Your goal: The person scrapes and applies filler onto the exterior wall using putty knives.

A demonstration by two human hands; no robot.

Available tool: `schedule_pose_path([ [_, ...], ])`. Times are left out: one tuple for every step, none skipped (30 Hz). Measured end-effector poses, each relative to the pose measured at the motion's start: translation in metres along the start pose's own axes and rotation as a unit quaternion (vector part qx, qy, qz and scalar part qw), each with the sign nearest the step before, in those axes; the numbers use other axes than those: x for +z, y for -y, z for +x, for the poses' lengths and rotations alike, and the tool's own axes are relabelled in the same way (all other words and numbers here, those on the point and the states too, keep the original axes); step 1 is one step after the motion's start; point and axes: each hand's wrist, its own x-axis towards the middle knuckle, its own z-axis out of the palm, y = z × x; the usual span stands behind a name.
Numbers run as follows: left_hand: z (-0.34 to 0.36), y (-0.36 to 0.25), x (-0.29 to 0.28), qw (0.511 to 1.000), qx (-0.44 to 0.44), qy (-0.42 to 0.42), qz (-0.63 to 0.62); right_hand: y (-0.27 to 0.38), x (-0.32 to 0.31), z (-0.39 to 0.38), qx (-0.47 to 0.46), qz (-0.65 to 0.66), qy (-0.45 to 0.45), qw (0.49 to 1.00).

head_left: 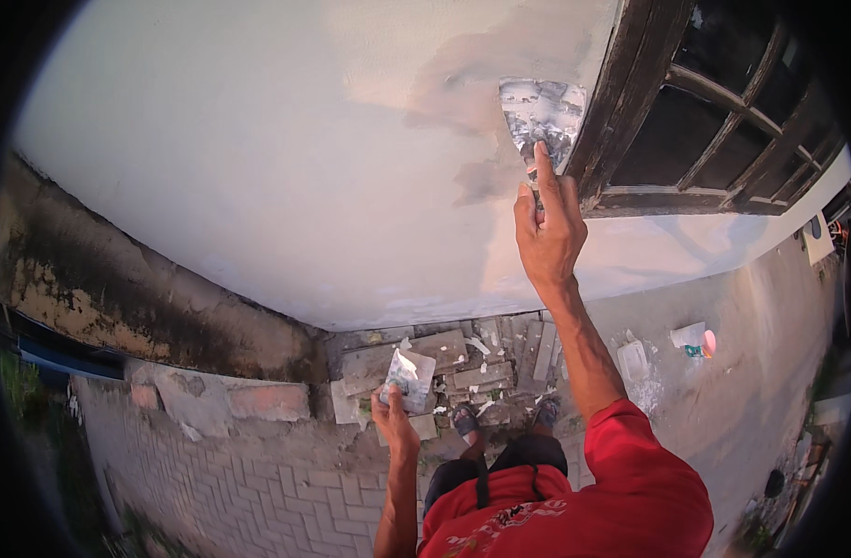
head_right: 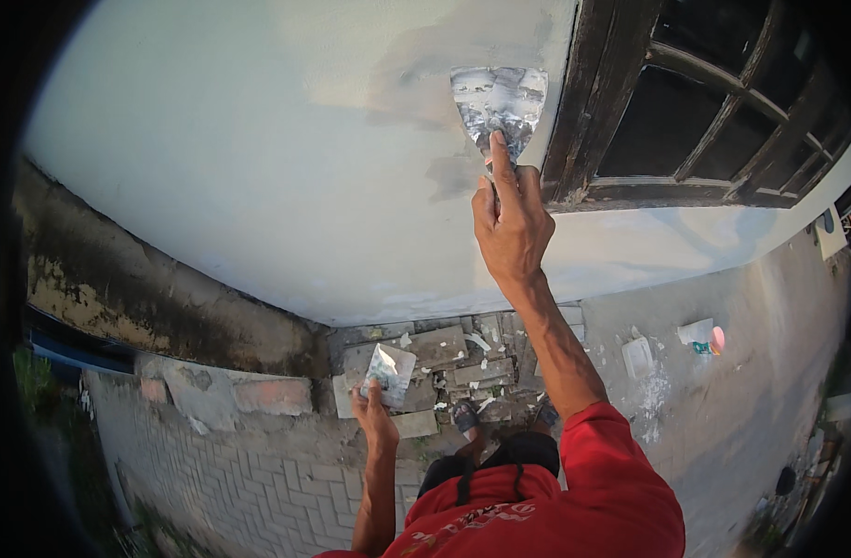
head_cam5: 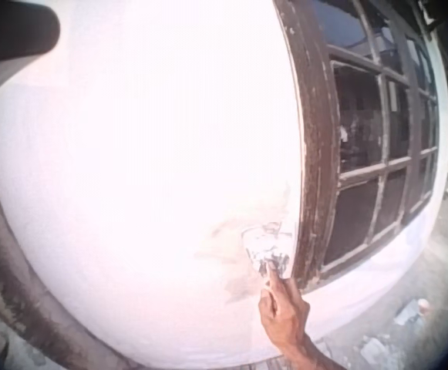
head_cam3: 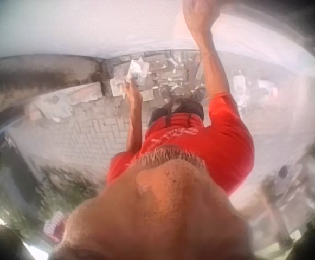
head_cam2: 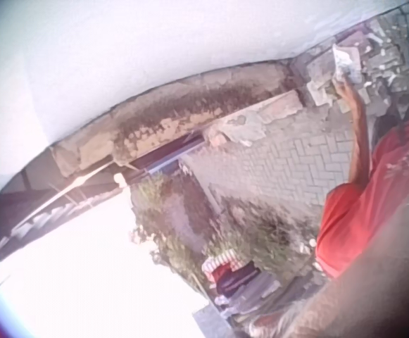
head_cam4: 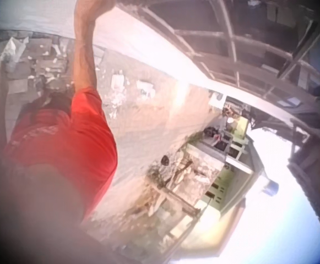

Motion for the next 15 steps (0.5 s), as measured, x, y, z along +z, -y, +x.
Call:
schedule_pose_path([
  [0.000,0.000,0.002,1.000,0.001,-0.007,0.000,0.000,-0.002,0.019,-0.001,0.008,-0.020,1.000],
  [0.000,0.000,0.007,1.000,0.001,-0.012,-0.001,-0.004,-0.004,0.036,-0.002,0.004,-0.021,1.000],
  [0.000,0.000,0.011,1.000,-0.001,-0.010,0.000,-0.009,-0.007,0.048,-0.017,-0.006,-0.018,1.000],
  [-0.001,-0.002,0.016,1.000,-0.001,-0.013,-0.002,-0.013,-0.008,0.055,-0.033,-0.016,-0.014,0.999],
  [-0.002,-0.003,0.019,1.000,0.000,-0.018,-0.003,-0.018,-0.006,0.054,-0.036,-0.013,-0.017,0.999],
  [-0.001,-0.002,0.017,1.000,0.000,-0.018,-0.001,-0.019,-0.002,0.044,-0.035,-0.012,-0.017,0.999],
  [-0.001,0.000,0.017,1.000,0.001,-0.015,-0.008,-0.021,0.002,0.027,-0.018,-0.012,0.014,1.000],
  [0.000,0.001,0.016,1.000,0.002,-0.011,-0.015,-0.024,0.007,0.010,-0.001,-0.012,0.046,0.999],
  [0.000,0.002,0.017,1.000,0.000,-0.007,-0.015,-0.032,0.012,-0.009,0.013,-0.018,0.062,0.998],
  [0.000,0.002,0.016,1.000,-0.003,-0.003,-0.013,-0.036,0.017,-0.027,0.014,-0.017,0.062,0.998],
  [0.001,0.002,0.015,1.000,-0.007,0.001,-0.011,-0.039,0.020,-0.044,0.032,-0.035,0.088,0.995],
  [0.002,0.002,0.017,1.000,-0.006,0.001,-0.010,-0.040,0.021,-0.059,0.050,-0.054,0.113,0.991],
  [0.002,0.001,0.019,1.000,-0.002,-0.001,-0.016,-0.041,0.018,-0.073,0.051,-0.054,0.113,0.991],
  [0.003,-0.001,0.021,1.000,0.003,-0.003,-0.023,-0.044,0.012,-0.085,0.068,-0.066,0.147,0.985],
  [0.002,-0.003,0.022,1.000,0.004,-0.002,-0.022,-0.046,0.007,-0.092,0.086,-0.078,0.181,0.977],
])
